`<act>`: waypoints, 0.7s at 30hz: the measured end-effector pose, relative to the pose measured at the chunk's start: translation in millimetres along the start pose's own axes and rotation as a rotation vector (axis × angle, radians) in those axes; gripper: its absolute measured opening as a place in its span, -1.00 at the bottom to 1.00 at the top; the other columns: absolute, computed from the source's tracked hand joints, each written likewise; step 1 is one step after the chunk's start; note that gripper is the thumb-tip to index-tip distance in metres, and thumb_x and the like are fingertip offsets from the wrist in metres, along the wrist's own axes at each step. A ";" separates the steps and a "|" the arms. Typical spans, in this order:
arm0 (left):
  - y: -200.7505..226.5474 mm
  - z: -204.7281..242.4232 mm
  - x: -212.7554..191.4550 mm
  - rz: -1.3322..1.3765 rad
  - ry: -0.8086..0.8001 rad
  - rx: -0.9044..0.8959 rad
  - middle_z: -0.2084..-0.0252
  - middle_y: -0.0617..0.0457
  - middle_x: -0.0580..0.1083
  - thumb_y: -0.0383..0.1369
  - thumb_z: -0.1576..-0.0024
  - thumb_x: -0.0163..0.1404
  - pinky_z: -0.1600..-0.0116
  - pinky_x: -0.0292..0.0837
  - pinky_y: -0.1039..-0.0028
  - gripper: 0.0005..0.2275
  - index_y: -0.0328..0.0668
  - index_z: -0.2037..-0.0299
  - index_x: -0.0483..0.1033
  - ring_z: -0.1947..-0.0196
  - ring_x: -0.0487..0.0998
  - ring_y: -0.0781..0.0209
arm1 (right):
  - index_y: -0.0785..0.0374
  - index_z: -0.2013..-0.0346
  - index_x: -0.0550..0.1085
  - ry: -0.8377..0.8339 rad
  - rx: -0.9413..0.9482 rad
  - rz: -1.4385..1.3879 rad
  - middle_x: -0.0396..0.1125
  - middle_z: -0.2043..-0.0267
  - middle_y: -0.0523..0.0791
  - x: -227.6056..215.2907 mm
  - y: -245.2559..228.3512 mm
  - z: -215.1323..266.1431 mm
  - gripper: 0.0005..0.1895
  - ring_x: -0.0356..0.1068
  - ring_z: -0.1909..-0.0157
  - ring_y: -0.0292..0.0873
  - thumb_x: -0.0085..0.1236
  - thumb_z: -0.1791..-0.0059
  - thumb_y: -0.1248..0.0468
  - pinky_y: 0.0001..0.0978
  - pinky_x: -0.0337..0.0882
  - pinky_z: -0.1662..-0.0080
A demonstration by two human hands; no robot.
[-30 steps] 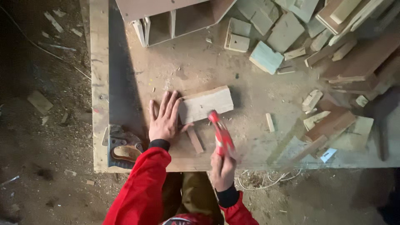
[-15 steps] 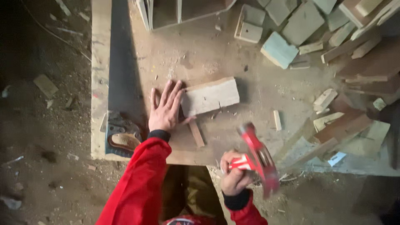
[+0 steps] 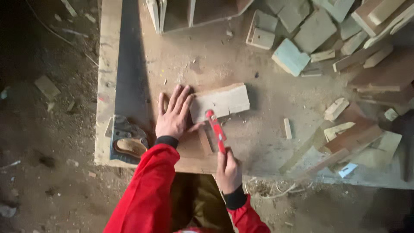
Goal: The person uses a hammer to repeatedly strike small pieces of wood on a workbench, splitting or shaping them. They move the wood pieces around and continue hammering different sections throughout the clip.
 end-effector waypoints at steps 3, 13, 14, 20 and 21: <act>1.4 4.3 1.5 0.011 -0.013 -0.004 -0.57 0.08 0.05 0.31 0.04 0.05 -0.54 -0.33 -0.17 -0.10 -0.10 -0.42 0.22 -0.57 -0.07 0.12 | 0.27 0.27 0.42 -0.001 0.051 0.001 0.35 0.55 0.13 -1.3 8.2 -2.9 -0.77 0.43 0.47 0.21 -0.06 -0.12 0.17 -0.01 0.33 0.40; 2.4 5.2 -1.8 -0.006 -0.013 -0.005 -0.58 0.12 0.02 0.28 0.01 0.06 -0.56 -0.32 -0.15 -0.13 -0.04 -0.45 0.22 -0.59 -0.09 0.13 | 0.25 0.24 0.42 -0.006 0.057 0.068 0.35 0.52 0.14 -2.4 12.4 -14.9 -0.75 0.41 0.42 0.27 -0.07 -0.12 0.13 0.05 0.30 0.40; 1.3 2.5 -2.7 0.003 -0.018 -0.006 -0.58 0.11 0.02 0.28 0.02 0.05 -0.55 -0.32 -0.16 -0.12 -0.06 -0.44 0.21 -0.58 -0.10 0.12 | 0.25 0.26 0.43 0.013 0.012 0.067 0.35 0.53 0.12 -6.5 8.3 -17.0 -0.75 0.41 0.45 0.22 -0.08 -0.13 0.14 0.00 0.30 0.42; -0.6 0.5 -1.8 0.019 -0.050 -0.021 -0.57 0.10 0.02 0.31 0.04 0.03 -0.52 -0.34 -0.17 -0.09 -0.11 -0.43 0.19 -0.57 -0.10 0.13 | 0.23 0.26 0.49 0.153 -0.116 -0.506 0.28 0.66 -0.15 -42.8 -8.5 1.6 -0.74 0.21 0.69 -0.29 -0.11 -0.13 0.18 -0.42 0.22 0.62; -1.0 0.6 -1.0 0.011 -0.042 -0.017 -0.57 0.11 0.02 0.31 0.04 0.03 -0.53 -0.34 -0.16 -0.10 -0.10 -0.43 0.19 -0.57 -0.10 0.14 | 0.24 0.25 0.49 0.185 -0.198 -0.603 0.29 0.66 -0.14 -44.2 -10.0 2.8 -0.74 0.22 0.69 -0.28 -0.11 -0.14 0.17 -0.40 0.23 0.62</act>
Point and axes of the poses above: each hand's wrist, its own z-axis away from the middle knuckle, its own x-axis out of the palm, y = z × x, the point moved 3 cm from there along -z, towards the middle knuckle
